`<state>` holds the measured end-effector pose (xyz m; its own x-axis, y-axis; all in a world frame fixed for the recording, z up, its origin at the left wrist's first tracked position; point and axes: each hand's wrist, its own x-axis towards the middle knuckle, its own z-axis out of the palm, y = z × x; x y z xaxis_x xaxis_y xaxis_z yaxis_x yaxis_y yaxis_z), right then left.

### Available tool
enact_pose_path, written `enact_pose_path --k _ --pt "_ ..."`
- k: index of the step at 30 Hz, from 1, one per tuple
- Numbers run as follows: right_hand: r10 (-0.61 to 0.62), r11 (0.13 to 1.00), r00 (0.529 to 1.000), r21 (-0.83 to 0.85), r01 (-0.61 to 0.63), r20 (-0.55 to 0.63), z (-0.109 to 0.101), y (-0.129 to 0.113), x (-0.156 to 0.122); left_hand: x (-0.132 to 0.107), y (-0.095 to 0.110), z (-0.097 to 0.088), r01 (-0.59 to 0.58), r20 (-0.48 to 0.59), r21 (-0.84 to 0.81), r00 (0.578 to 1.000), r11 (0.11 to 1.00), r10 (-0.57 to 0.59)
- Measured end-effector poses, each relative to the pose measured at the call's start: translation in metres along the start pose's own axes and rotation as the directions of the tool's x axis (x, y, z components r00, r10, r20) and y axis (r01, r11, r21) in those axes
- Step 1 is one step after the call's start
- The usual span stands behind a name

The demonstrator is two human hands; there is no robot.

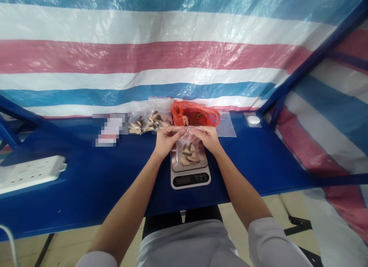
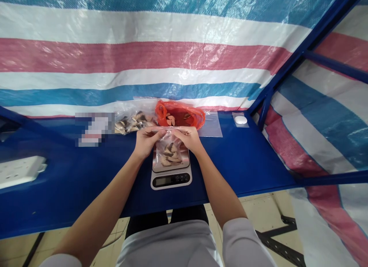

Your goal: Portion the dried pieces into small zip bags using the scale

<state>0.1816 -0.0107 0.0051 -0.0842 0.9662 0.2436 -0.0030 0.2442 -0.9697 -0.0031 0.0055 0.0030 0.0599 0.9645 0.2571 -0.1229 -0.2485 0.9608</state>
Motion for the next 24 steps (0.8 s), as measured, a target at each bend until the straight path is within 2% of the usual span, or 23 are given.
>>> enact_pose_path --k 6,15,20,24 --pt "-0.086 0.995 0.996 -0.061 0.084 -0.025 -0.0008 0.0054 0.0004 -0.0002 0.0025 0.0007 0.001 0.023 0.047 1.0 0.999 -0.002" --pt "-0.062 0.996 0.998 -0.062 0.062 0.006 -0.0059 0.0035 0.0002 -0.001 -0.0022 -0.0034 -0.026 0.004 0.06 1.0 0.998 0.026" --pt "-0.149 0.978 0.988 -0.152 0.141 -0.041 -0.0028 0.0035 -0.0003 -0.0012 0.0018 -0.0031 -0.009 0.022 0.054 1.0 0.999 0.008" --pt "-0.201 0.958 0.979 -0.216 0.189 -0.034 0.0005 -0.0018 -0.0033 -0.0019 0.0058 -0.0027 -0.013 0.055 0.087 0.998 0.996 0.009"
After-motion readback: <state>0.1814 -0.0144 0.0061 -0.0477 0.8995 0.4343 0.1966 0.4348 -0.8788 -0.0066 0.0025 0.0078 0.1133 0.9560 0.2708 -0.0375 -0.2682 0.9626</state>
